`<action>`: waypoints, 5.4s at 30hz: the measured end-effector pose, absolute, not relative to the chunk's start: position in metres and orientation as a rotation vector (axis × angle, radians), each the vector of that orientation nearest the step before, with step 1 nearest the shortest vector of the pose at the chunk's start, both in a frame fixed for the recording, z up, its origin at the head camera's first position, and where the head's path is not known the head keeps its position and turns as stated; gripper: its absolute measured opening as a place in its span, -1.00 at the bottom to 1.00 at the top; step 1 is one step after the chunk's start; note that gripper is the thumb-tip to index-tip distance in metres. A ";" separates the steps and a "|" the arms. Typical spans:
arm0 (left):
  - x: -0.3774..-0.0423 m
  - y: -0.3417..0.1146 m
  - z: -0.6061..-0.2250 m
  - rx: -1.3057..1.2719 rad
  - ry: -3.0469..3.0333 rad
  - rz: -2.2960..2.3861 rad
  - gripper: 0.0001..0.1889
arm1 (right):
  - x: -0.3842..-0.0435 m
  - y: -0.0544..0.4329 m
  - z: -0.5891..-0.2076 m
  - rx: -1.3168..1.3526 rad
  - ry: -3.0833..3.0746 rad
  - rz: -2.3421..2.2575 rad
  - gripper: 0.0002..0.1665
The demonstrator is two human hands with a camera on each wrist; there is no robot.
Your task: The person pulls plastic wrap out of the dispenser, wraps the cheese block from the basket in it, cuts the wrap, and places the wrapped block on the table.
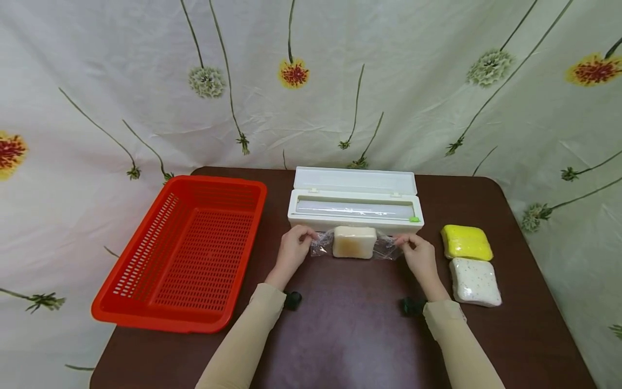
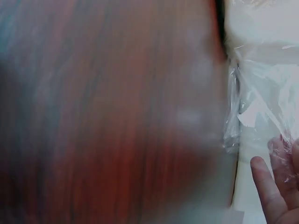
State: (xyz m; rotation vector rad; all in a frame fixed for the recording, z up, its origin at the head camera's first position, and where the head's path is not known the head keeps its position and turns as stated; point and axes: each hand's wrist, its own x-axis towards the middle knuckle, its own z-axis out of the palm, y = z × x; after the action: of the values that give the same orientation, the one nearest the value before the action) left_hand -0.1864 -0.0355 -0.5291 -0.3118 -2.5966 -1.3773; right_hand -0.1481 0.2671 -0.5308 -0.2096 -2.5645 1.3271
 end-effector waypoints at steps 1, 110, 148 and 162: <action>-0.187 -0.036 -0.529 -0.315 -2.603 -1.361 -0.74 | -0.148 0.268 -0.531 -0.213 -2.594 1.312 -0.80; -0.131 -0.003 -0.517 0.126 -2.491 -1.792 -0.84 | -0.097 0.174 -0.525 -0.466 -2.307 1.861 -0.58; -0.083 0.038 -0.528 -0.871 -3.047 -0.838 -0.37 | -0.075 0.157 -0.526 0.249 -2.879 1.024 -0.22; -0.114 -0.005 -0.526 -0.913 -2.860 -0.751 -0.44 | -0.089 0.201 -0.532 0.539 -2.731 0.684 -0.40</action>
State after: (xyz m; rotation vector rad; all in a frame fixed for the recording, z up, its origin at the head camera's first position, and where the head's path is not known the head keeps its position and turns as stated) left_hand -0.1144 -0.0046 -0.5262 -0.9129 -2.8601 -0.7512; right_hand -0.0892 0.2008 -0.5315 0.5393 -2.7309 0.6839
